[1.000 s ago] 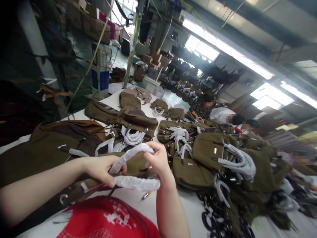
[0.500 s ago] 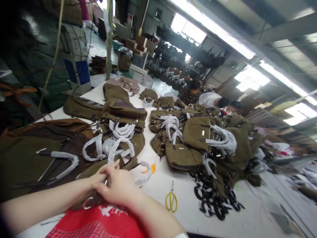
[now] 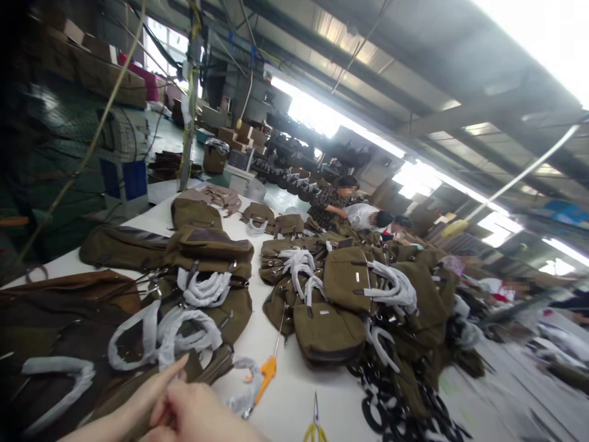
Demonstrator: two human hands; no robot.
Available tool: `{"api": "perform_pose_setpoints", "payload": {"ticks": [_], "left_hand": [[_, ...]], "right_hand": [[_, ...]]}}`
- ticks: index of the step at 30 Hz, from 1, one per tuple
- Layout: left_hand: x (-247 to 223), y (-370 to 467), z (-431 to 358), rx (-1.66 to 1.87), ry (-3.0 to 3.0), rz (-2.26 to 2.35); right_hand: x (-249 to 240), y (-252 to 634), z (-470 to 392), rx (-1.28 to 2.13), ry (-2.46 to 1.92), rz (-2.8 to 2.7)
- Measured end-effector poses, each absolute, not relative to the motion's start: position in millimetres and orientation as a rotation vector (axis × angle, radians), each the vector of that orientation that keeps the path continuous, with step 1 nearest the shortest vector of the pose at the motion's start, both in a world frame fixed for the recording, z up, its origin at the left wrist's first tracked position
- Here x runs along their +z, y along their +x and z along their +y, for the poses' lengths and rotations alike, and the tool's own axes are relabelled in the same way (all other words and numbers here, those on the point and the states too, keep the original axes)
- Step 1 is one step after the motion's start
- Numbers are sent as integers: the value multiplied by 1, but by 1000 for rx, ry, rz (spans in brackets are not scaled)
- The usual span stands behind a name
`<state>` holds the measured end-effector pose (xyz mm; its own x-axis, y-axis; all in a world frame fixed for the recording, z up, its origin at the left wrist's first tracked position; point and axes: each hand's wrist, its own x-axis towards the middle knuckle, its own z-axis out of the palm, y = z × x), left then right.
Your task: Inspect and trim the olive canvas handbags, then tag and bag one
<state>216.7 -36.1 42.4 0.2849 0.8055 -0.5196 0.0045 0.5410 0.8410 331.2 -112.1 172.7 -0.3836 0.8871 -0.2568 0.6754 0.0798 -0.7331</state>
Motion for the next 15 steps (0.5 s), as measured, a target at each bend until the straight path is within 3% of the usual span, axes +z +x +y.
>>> {"api": "perform_pose_setpoints", "payload": {"ticks": [3,6,10,15], "left_hand": [[45,217,-35,599,884,1150],[52,213,-33,585,997,1120],[56,209,-34,548,983,1025],[52,209,-39,592,1027,1046]], "right_hand": [[171,335,-110,1302,-1482,-2052],[160,348,-101,1126,-1513,-2025],[124,390,-69,709,-1927,-1854],[102,431,-47,493,-2300,-1708]]}}
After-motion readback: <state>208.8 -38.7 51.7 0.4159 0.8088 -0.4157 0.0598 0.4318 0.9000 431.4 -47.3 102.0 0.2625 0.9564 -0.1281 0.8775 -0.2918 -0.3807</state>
